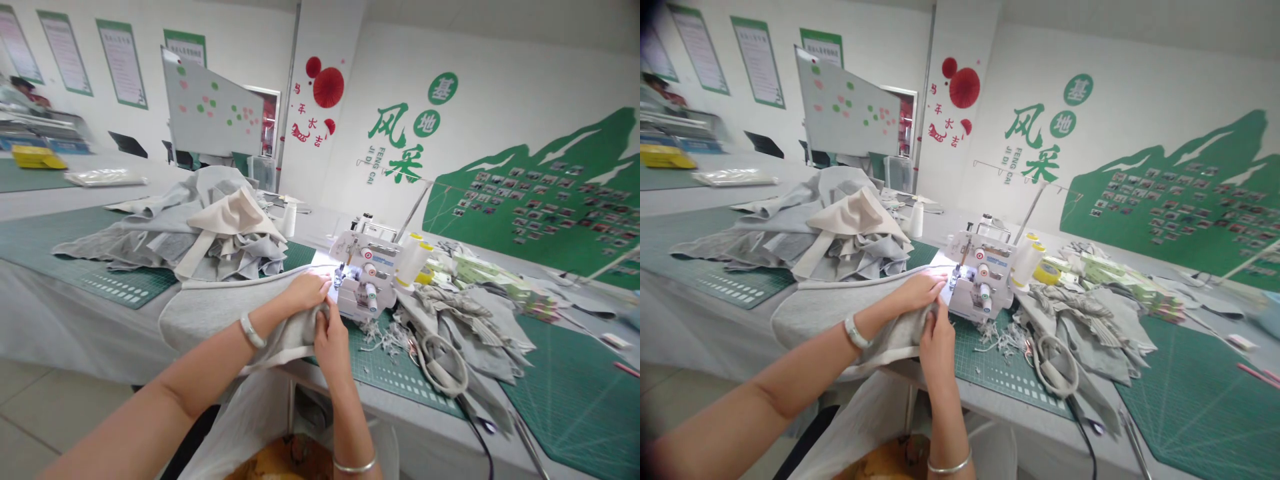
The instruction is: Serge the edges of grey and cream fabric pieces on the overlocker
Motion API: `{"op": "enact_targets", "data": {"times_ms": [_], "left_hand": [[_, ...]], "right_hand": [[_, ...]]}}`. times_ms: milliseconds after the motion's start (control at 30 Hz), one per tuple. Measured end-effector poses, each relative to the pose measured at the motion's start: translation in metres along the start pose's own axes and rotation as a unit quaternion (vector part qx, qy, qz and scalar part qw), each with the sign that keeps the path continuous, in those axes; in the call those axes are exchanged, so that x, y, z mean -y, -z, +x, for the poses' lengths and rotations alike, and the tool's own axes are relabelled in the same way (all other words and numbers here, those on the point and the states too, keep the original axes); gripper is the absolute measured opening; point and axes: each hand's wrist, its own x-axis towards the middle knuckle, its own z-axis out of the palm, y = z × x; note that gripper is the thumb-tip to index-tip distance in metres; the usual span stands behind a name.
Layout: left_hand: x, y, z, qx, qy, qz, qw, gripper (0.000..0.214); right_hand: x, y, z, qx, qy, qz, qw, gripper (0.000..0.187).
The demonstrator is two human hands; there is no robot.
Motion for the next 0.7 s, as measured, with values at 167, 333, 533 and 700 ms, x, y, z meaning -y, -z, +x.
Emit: {"op": "enact_targets", "data": {"times_ms": [167, 333, 533, 700], "left_hand": [[0.014, 0.001, 0.005, 0.032, -0.004, 0.001, 0.999, 0.032], [0.022, -0.001, 0.008, 0.043, -0.020, -0.004, 0.999, 0.035], [0.024, -0.004, 0.013, 0.056, -0.001, 0.006, 0.998, 0.037], [0.016, 0.003, 0.013, 0.025, -0.007, 0.049, 0.998, 0.029]], "right_hand": [[0.003, -0.006, -0.004, -0.020, 0.012, -0.004, 1.000, 0.043], [0.003, -0.008, -0.008, -0.028, 0.011, -0.001, 1.000, 0.042], [0.001, -0.004, -0.016, -0.033, -0.021, 0.012, 0.999, 0.043], [0.002, 0.000, -0.024, -0.039, -0.055, 0.013, 0.998, 0.035]]}}
